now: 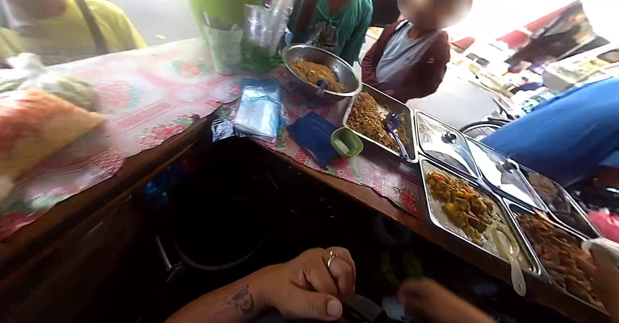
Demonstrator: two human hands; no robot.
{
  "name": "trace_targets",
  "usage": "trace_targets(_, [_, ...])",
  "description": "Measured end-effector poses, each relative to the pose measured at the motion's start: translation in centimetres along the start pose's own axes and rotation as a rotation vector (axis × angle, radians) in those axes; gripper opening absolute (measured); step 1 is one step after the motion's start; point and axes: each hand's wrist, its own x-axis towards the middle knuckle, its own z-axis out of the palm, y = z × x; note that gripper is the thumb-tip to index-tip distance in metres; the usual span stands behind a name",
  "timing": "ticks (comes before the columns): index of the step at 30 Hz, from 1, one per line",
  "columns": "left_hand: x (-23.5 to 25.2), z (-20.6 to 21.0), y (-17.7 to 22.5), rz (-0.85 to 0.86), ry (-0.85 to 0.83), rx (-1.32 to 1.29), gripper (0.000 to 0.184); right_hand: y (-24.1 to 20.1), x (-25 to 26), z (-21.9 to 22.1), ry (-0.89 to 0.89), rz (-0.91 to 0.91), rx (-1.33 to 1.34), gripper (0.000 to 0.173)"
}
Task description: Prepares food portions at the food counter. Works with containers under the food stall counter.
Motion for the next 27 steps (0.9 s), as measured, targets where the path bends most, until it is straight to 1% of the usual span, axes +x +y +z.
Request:
trace_targets(1, [0.1,-0.7,-1.2,-0.042,-0.014,-0.033,0.043,0.5,1.7,-3.4,0.205,-0.097,0.024,0.023])
trace_targets(2, [0.5,-1.2,-2.2,-0.084,-0.061,-0.072,0.04,-0.7,3.2,-7.2,0.387,-0.163,-0.013,0.026])
trace_targets(3, [1.2,-1.5,-3.0,-0.132,-0.121,-0.115,0.038,-2.8,4.7,-10.8,0.545,-0.188,-0.078,0.029])
trace_targets(4, [2.2,-1.7,-3.6,-0.184,-0.164,-0.13,0.039,-4.7,6.5,-14.2,0.649,-0.17,-0.125,0.031])
trace_targets(5, [3.3,-2.0,-4.1,-0.227,-0.173,-0.076,0.041,-5.5,9.3,-17.3,0.707,-0.13,-0.155,0.033])
trace_targets(6, [4.5,-2.6,-4.7,-0.254,-0.156,0.078,0.04,-5.6,12.7,-20.1,0.735,-0.076,-0.181,0.032])
trace_targets(8, [7.1,-4.7,-6.4,-0.279,-0.096,0.542,0.033,-4.9,19.1,-24.5,0.677,0.051,-0.243,0.032])
trace_targets(10, [9.4,-7.7,-8.4,-0.346,-0.06,1.037,0.022,-4.2,23.8,-26.8,0.552,0.169,-0.269,0.038])
trace_targets(11, [10.4,-9.2,-9.3,-0.397,-0.047,1.21,0.022,-4.5,24.9,-27.3,0.503,0.213,-0.288,0.042])
trace_targets(13, [11.8,-12.0,-10.6,-0.511,0.005,1.372,0.027,-5.6,25.0,-27.9,0.464,0.254,-0.331,0.051])
trace_targets(15, [12.2,-14.3,-11.7,-0.622,0.084,1.436,0.032,-6.1,23.8,-28.8,0.464,0.265,-0.353,0.061])
trace_targets(16, [12.2,-15.1,-11.9,-0.678,0.117,1.459,0.034,-6.0,23.3,-29.5,0.478,0.269,-0.368,0.063])
trace_targets(18, [11.9,-16.3,-11.8,-0.758,0.157,1.494,0.031,-5.0,22.3,-31.4,0.514,0.228,-0.403,0.052])
trace_targets(19, [11.9,-16.6,-11.5,-0.791,0.164,1.494,0.027,-4.1,21.8,-32.5,0.529,0.172,-0.405,0.045])
trace_targets(20, [11.9,-16.8,-11.4,-0.794,0.172,1.507,0.02,-3.4,21.4,-33.4,0.539,0.114,-0.382,0.043])
trace_targets(21, [11.6,-16.8,-11.4,-0.76,0.185,1.548,0.013,-2.8,20.7,-34.1,0.548,0.051,-0.333,0.042])
trace_targets(22, [11.4,-16.7,-11.4,-0.705,0.206,1.6,0.01,-2.4,19.8,-34.4,0.556,-0.01,-0.274,0.042])
trace_targets(24, [11.7,-16.3,-10.4,-0.612,0.274,1.65,0.012,-2.1,17.8,-34.3,0.568,-0.137,-0.192,0.043])
trace_targets(27, [11.9,-16.3,-8.1,-0.564,0.423,1.673,0.012,-2.4,15.7,-33.6,0.526,-0.294,-0.2,0.041])
